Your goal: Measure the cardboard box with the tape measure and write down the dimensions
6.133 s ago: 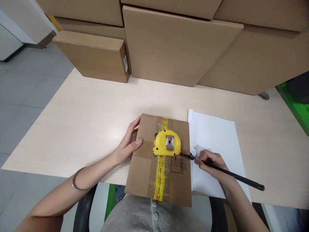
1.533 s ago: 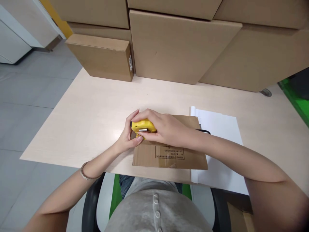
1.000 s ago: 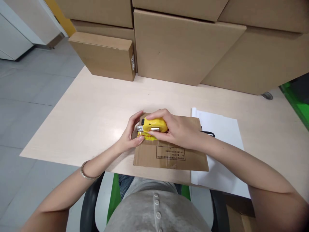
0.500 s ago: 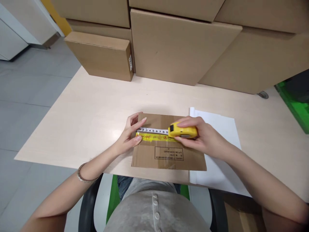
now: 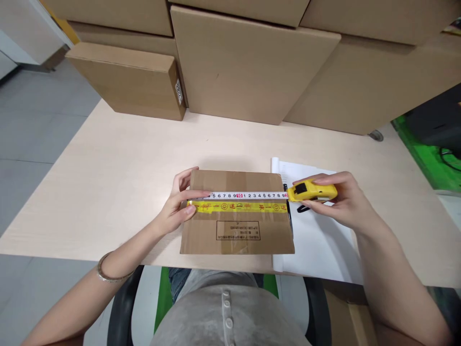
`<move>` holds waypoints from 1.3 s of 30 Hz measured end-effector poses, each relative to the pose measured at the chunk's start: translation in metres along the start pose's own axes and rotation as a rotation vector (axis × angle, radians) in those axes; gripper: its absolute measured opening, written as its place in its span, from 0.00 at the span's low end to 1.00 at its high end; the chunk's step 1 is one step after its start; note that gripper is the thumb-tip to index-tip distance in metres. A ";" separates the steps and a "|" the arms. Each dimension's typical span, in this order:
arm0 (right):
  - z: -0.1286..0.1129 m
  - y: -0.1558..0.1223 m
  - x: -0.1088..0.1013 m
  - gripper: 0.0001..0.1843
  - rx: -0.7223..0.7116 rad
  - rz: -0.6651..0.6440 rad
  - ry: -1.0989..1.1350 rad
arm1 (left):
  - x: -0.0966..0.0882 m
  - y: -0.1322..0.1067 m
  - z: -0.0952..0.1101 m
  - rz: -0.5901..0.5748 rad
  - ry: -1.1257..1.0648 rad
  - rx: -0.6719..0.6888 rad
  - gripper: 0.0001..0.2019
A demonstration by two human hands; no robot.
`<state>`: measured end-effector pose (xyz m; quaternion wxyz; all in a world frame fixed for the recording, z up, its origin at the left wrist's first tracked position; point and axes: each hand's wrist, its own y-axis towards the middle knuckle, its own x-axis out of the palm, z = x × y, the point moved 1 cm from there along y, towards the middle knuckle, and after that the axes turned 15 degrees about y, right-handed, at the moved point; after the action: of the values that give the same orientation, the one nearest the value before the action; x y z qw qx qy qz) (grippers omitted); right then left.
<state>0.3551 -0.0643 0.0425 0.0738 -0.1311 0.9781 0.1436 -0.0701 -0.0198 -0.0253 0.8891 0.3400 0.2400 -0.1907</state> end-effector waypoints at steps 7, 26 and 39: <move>-0.002 -0.002 0.007 0.27 0.062 0.049 -0.005 | 0.001 0.001 0.003 0.001 -0.007 -0.013 0.19; -0.022 -0.007 0.013 0.31 0.024 0.074 -0.076 | 0.004 0.000 0.005 -0.005 -0.027 -0.040 0.19; -0.059 0.055 0.083 0.41 0.128 -0.218 -0.294 | 0.008 -0.005 -0.003 -0.002 -0.197 -0.147 0.47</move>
<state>0.2539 -0.0512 0.0980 0.2389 -0.2088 0.9440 0.0901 -0.0667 -0.0224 -0.0346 0.9307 0.2533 0.1651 -0.2060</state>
